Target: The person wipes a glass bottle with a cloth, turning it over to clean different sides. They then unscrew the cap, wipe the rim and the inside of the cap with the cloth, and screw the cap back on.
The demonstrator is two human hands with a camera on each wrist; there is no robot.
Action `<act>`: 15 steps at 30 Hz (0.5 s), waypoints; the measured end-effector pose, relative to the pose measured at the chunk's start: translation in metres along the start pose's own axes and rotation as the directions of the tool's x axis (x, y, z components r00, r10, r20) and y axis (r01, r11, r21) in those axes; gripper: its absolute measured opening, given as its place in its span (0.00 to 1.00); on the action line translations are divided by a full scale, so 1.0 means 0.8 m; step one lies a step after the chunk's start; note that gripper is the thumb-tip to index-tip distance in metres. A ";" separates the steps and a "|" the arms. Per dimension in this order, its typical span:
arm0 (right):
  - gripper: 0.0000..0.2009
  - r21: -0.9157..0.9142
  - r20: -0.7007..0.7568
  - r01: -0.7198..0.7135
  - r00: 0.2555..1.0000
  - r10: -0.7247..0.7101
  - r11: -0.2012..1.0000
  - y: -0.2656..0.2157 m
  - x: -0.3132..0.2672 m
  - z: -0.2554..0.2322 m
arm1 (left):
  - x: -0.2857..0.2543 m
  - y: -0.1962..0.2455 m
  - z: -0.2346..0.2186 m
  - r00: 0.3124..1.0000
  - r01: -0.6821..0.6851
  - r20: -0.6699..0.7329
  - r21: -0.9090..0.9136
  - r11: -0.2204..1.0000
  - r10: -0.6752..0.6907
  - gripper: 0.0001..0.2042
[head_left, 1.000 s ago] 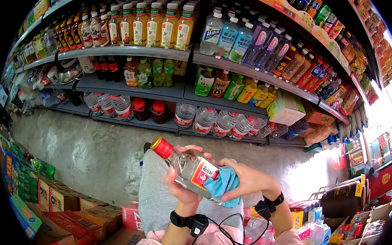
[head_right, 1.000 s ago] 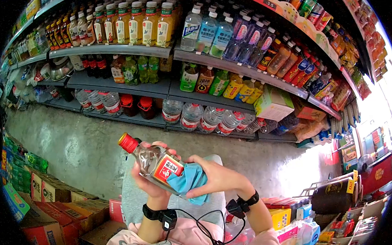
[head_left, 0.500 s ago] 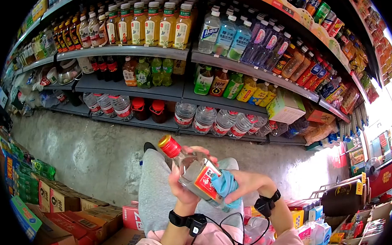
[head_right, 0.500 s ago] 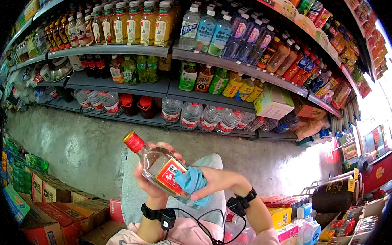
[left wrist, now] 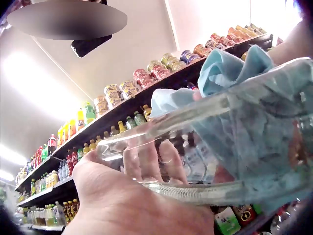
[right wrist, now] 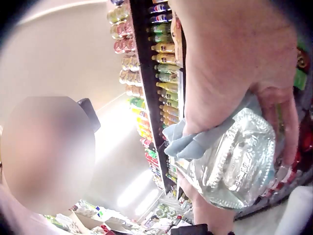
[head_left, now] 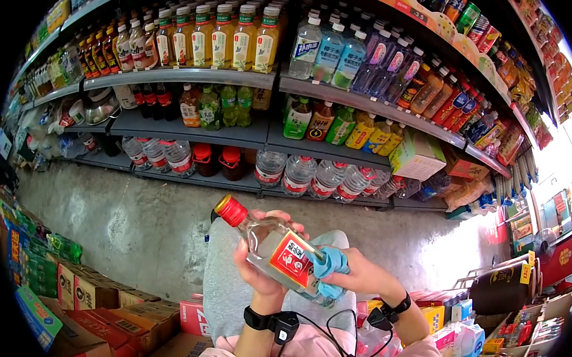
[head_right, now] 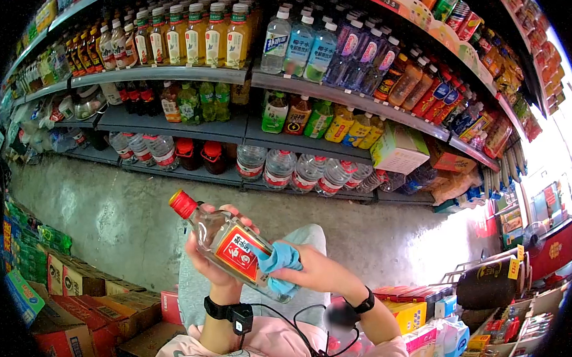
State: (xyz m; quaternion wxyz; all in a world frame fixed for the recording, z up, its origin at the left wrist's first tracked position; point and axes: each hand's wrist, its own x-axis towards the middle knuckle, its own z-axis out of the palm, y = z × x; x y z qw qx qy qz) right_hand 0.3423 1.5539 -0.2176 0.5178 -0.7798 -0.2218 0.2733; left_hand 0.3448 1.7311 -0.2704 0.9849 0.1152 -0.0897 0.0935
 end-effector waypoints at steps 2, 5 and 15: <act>0.19 -0.069 -0.044 -0.027 0.999 0.024 0.997 -0.006 -0.002 0.002 | 0.000 0.001 0.001 1.000 -0.009 -0.021 -0.013 1.000 0.009 0.27; 0.19 -0.187 -0.158 -0.022 0.987 -0.008 0.982 0.006 -0.004 0.007 | 0.001 0.004 0.002 0.999 -0.038 -0.007 0.010 0.999 0.038 0.27; 0.32 0.170 0.225 -0.059 0.974 0.020 0.984 0.030 0.007 -0.020 | -0.001 0.003 0.009 0.996 -0.040 0.087 0.034 0.999 0.036 0.25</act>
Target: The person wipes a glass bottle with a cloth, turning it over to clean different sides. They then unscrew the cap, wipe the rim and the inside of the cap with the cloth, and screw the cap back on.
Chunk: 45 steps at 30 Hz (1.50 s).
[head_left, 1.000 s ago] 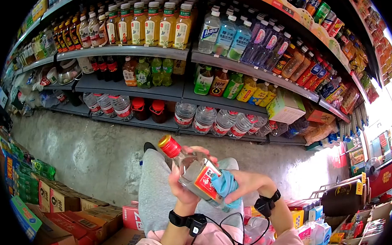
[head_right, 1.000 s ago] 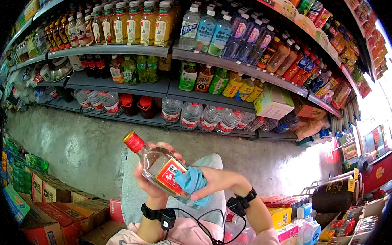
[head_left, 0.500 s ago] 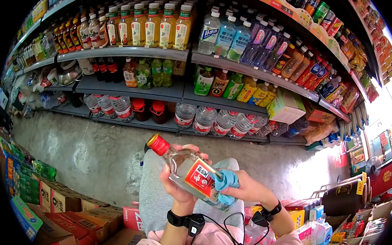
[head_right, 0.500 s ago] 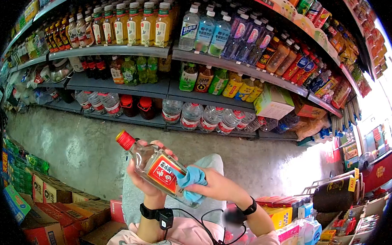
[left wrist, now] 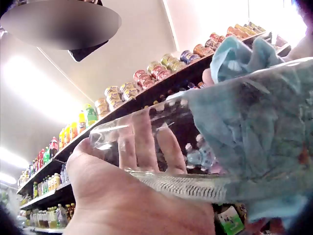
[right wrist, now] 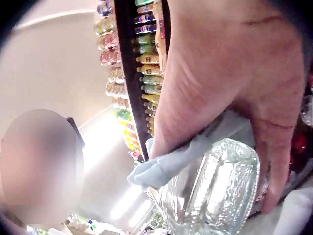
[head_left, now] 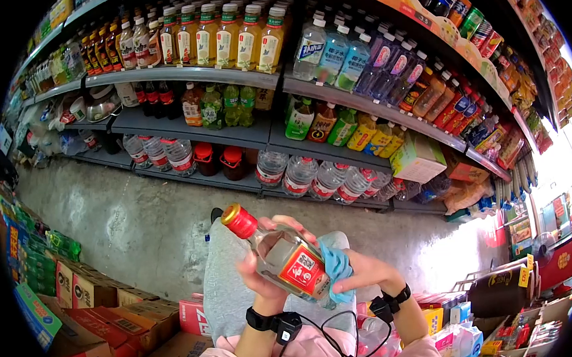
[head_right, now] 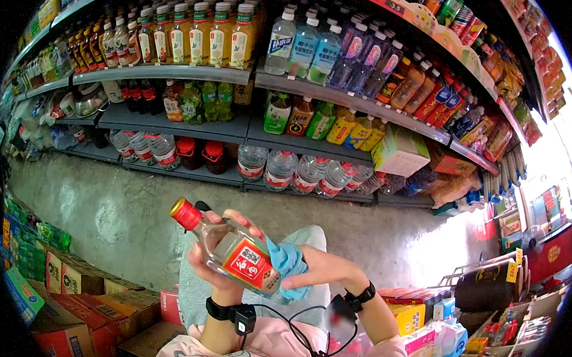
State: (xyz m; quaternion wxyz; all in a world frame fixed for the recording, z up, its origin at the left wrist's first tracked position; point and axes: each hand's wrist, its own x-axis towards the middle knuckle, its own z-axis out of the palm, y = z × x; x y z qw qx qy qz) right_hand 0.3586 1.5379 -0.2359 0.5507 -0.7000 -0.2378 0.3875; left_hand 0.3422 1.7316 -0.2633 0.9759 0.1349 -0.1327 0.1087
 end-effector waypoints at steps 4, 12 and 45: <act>0.38 0.075 0.031 0.046 0.998 -0.049 0.996 0.005 0.005 0.003 | -0.002 -0.001 -0.010 0.995 0.057 0.086 -0.011 0.998 -0.056 0.28; 0.32 0.043 0.021 -0.040 0.999 0.040 0.998 -0.007 0.000 0.011 | 0.000 -0.002 -0.002 0.998 0.064 -0.007 0.017 0.998 -0.064 0.26; 0.41 0.649 -0.291 0.054 0.939 0.182 0.759 0.089 -0.013 0.049 | -0.001 0.004 -0.002 0.977 -0.212 0.096 0.264 0.941 0.193 0.25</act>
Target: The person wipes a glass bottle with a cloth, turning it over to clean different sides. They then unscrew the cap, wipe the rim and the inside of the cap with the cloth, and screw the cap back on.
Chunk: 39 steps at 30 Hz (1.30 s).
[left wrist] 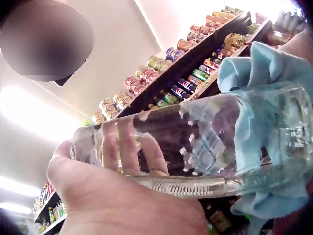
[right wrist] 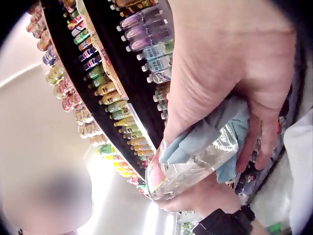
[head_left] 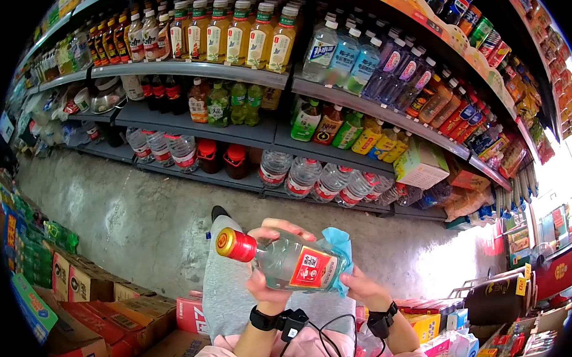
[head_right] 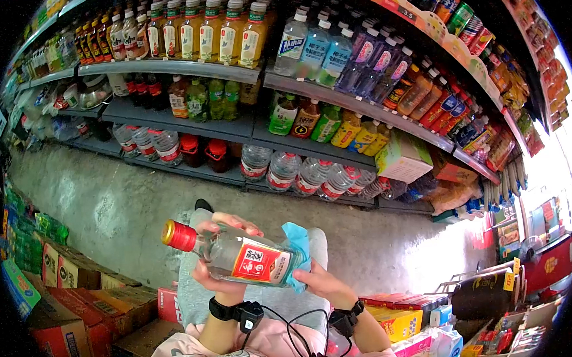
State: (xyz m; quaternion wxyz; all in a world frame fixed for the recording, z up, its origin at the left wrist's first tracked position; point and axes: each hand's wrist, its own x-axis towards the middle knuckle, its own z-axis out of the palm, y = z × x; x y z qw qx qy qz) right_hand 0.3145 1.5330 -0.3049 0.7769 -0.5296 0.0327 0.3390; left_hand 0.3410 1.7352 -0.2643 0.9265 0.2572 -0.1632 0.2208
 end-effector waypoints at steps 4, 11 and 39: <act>0.40 0.054 -0.039 0.017 0.999 -0.015 0.998 0.016 0.002 -0.005 | 0.001 0.003 0.007 0.994 0.028 -0.103 -0.024 0.999 -0.031 0.27; 0.35 0.326 0.112 -0.043 0.994 0.007 0.945 0.032 0.020 -0.008 | -0.004 -0.005 -0.008 0.991 -0.013 0.134 -0.060 0.998 0.021 0.38; 0.38 -0.312 -0.024 0.348 0.927 -0.374 0.884 0.029 0.028 0.016 | -0.015 -0.020 -0.016 0.802 0.436 0.248 0.380 0.816 -0.544 0.46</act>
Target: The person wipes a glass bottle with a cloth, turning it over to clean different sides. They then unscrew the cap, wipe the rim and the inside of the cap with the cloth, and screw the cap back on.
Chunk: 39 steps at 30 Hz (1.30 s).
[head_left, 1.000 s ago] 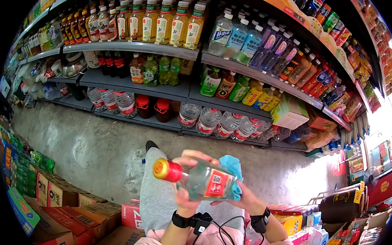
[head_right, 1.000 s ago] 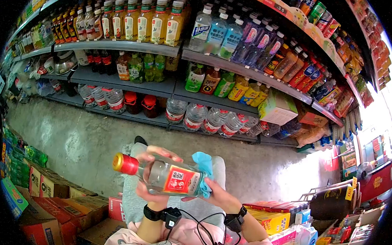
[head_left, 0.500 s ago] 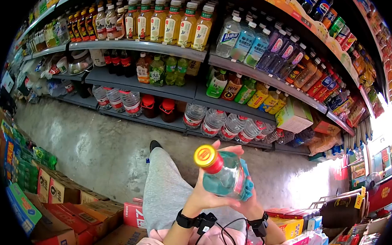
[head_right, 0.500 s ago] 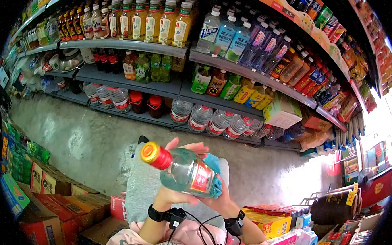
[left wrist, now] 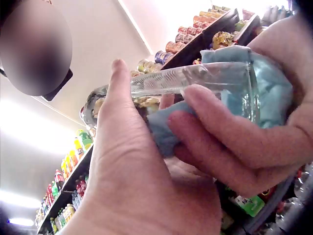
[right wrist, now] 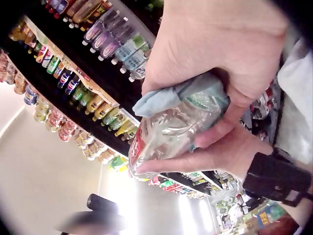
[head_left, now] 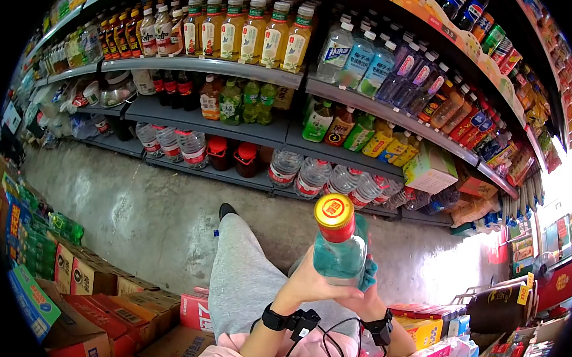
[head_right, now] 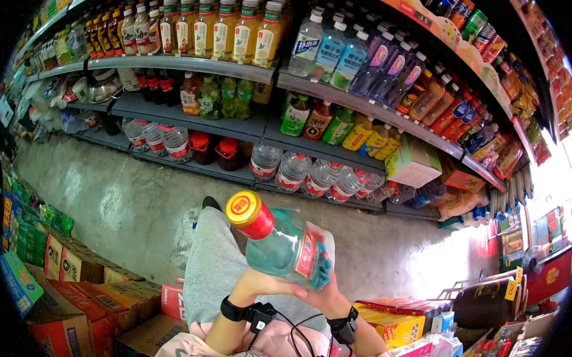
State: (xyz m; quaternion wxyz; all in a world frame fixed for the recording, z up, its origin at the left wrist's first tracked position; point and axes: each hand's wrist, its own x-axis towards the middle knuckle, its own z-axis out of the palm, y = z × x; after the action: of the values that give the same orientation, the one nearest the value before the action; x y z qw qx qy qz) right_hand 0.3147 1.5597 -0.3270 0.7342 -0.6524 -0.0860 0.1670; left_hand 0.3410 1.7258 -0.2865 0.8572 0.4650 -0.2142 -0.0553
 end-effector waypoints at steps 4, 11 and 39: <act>0.35 0.819 0.163 -0.219 0.975 0.150 0.530 -0.014 -0.002 0.000 | -0.011 -0.002 0.004 0.998 0.032 -0.043 -0.046 0.998 -0.034 0.43; 0.32 0.350 -0.089 -0.211 0.962 0.257 0.913 -0.045 -0.013 -0.031 | -0.008 0.002 0.004 0.997 -0.038 -0.072 -0.425 0.904 0.008 0.47; 0.65 -0.119 0.118 0.354 0.933 -0.341 0.927 -0.207 0.002 0.006 | 0.010 0.030 0.040 0.985 -0.172 0.073 0.568 0.804 0.159 0.43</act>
State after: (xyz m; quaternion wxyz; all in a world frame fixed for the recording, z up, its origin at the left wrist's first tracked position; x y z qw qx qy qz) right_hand 0.3363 1.5489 -0.1633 0.7001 -0.6676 -0.2464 0.0585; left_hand 0.3326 1.7125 -0.2488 0.6771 0.6797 -0.2700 0.0815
